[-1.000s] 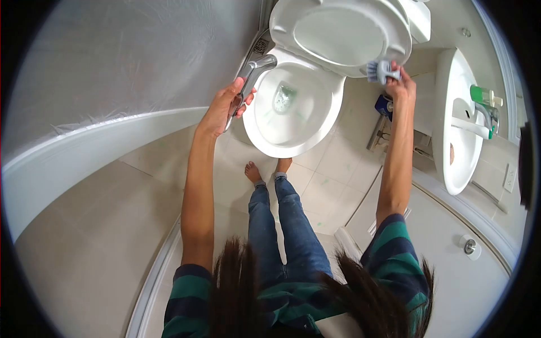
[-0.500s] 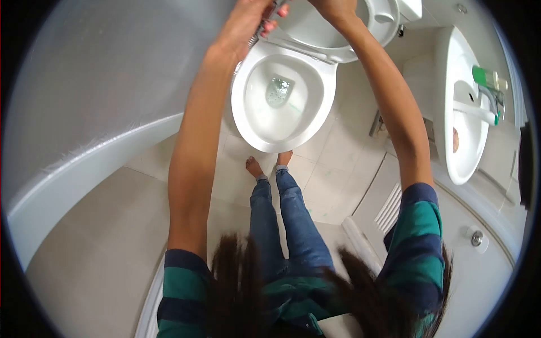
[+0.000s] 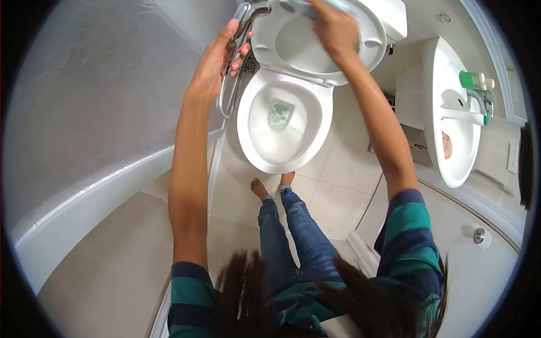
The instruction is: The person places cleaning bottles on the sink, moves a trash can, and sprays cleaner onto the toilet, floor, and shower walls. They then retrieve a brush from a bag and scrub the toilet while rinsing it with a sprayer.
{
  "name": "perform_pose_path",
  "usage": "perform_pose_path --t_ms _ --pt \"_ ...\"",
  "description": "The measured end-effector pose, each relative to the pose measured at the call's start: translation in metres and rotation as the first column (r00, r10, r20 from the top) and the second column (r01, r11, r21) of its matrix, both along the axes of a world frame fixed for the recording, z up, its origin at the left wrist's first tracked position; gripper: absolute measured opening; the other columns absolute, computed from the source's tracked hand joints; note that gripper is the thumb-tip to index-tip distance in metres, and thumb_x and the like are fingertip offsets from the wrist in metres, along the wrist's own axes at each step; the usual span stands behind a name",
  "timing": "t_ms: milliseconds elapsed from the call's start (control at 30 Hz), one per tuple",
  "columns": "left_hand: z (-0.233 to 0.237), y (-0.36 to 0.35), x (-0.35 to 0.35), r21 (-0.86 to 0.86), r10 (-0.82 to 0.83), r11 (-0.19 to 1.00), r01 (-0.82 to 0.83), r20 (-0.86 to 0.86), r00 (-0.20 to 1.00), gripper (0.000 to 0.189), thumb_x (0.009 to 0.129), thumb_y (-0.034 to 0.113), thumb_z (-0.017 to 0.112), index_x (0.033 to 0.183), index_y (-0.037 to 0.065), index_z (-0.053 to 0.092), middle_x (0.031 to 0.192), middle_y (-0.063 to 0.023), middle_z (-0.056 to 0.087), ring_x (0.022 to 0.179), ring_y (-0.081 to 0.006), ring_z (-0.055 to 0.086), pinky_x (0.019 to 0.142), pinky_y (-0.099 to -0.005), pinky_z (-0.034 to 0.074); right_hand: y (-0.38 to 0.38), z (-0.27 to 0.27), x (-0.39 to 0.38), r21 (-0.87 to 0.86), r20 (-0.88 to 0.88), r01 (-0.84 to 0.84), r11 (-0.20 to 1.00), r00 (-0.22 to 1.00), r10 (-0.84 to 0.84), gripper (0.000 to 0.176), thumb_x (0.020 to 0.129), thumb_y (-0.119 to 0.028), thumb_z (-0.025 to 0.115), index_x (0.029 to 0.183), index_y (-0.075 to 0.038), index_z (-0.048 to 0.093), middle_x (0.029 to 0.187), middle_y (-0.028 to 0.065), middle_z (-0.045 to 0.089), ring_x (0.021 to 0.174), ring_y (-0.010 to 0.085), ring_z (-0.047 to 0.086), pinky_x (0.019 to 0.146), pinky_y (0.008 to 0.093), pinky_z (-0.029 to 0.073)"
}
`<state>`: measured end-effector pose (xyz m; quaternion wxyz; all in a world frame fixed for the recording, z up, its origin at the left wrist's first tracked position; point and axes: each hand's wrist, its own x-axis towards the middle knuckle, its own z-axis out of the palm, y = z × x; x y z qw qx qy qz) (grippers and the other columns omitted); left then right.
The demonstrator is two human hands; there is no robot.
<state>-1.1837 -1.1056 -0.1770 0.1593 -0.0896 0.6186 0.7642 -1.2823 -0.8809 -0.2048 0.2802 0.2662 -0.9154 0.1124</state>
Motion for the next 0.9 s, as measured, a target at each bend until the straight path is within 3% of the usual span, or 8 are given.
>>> perform_pose_path --t_ms 167,267,367,467,567,733,833,900 --pt "-0.052 -0.006 0.024 0.073 0.138 0.987 -0.142 0.051 0.989 0.052 0.087 0.056 0.043 0.101 0.008 0.057 0.067 0.0030 0.050 0.048 -0.0044 0.037 0.045 -0.0187 0.029 -0.088 -0.151 0.006 0.572 0.245 -0.350 0.741 0.936 0.253 0.015 0.075 -0.012 0.052 0.086 -0.014 0.062 0.069 0.0052 0.065 0.062 0.0223 0.064 0.060 0.0365 0.050" --pt "-0.073 -0.023 0.050 0.066 0.201 0.976 -0.210 0.116 0.973 0.053 0.086 0.056 0.046 0.100 0.006 0.057 0.067 0.0028 0.050 0.048 -0.0041 0.037 0.044 -0.0177 0.028 -0.096 -0.187 0.023 0.515 0.381 -0.372 0.772 0.906 0.182 0.014 0.077 -0.017 0.054 0.087 -0.017 0.063 0.074 0.0014 0.065 0.067 0.0201 0.064 0.068 0.0432 0.046" --pt "-0.082 -0.038 0.078 0.101 0.225 0.964 -0.245 0.178 0.958 0.051 0.086 0.054 0.046 0.101 0.005 0.057 0.068 0.0026 0.050 0.048 -0.0041 0.038 0.044 -0.0170 0.029 -0.078 -0.078 0.007 0.142 0.347 -0.129 0.981 0.935 0.073 0.021 0.076 -0.016 0.054 0.096 -0.016 0.061 0.073 0.0028 0.065 0.067 0.0214 0.065 0.067 0.0411 0.048" --pt "-0.074 -0.023 0.066 0.180 0.224 0.952 -0.249 0.149 0.963 0.050 0.086 0.051 0.048 0.101 0.005 0.057 0.068 0.0024 0.050 0.048 -0.0038 0.037 0.044 -0.0164 0.029 -0.078 -0.097 0.003 0.311 0.122 -0.161 0.937 0.984 0.129 0.029 0.076 -0.014 0.054 0.104 -0.016 0.058 0.074 0.0063 0.065 0.066 0.0241 0.064 0.062 0.0393 0.050" --pt "-0.058 -0.007 0.055 0.149 0.178 0.969 -0.196 0.128 0.976 0.054 0.086 0.055 0.046 0.103 0.005 0.056 0.069 0.0025 0.049 0.049 -0.0043 0.037 0.046 -0.0165 0.030 -0.084 -0.108 0.002 0.443 0.364 -0.327 0.835 0.917 0.166 0.031 0.075 -0.008 0.053 0.102 -0.020 0.061 0.076 0.0082 0.065 0.061 0.0260 0.063 0.058 0.0399 0.050" --pt "-0.063 -0.018 0.063 0.123 0.144 0.978 -0.166 0.171 0.975 0.054 0.085 0.055 0.047 0.103 0.005 0.056 0.069 0.0032 0.049 0.049 -0.0035 0.037 0.047 -0.0157 0.031 0.057 0.037 0.015 -0.118 0.102 0.044 0.992 0.994 -0.032 0.046 0.065 -0.003 0.067 0.107 -0.023 0.063 0.082 0.0067 0.067 0.058 0.0215 0.062 0.053 0.0315 0.049" --pt "-0.066 -0.017 0.063 0.159 0.137 0.973 -0.169 0.190 0.972 0.051 0.084 0.051 0.053 0.103 0.004 0.055 0.069 0.0031 0.049 0.049 -0.0023 0.037 0.045 -0.0138 0.032 0.152 -0.013 0.036 -0.235 -0.010 -0.042 0.971 0.999 0.041 0.048 0.060 0.007 0.070 0.097 -0.023 0.068 0.095 0.0063 0.067 0.087 0.0233 0.064 0.081 0.0280 0.049" --pt "-0.068 0.003 0.055 0.162 0.069 0.982 -0.100 0.185 0.980 0.053 0.083 0.052 0.054 0.103 0.003 0.055 0.070 0.0037 0.049 0.050 -0.0020 0.037 0.045 -0.0139 0.032 0.141 -0.018 0.036 -0.214 -0.043 0.056 0.975 0.997 -0.067 0.045 0.062 0.002 0.070 0.098 -0.024 0.068 0.090 0.0052 0.067 0.078 0.0216 0.064 0.072 0.0277 0.050"
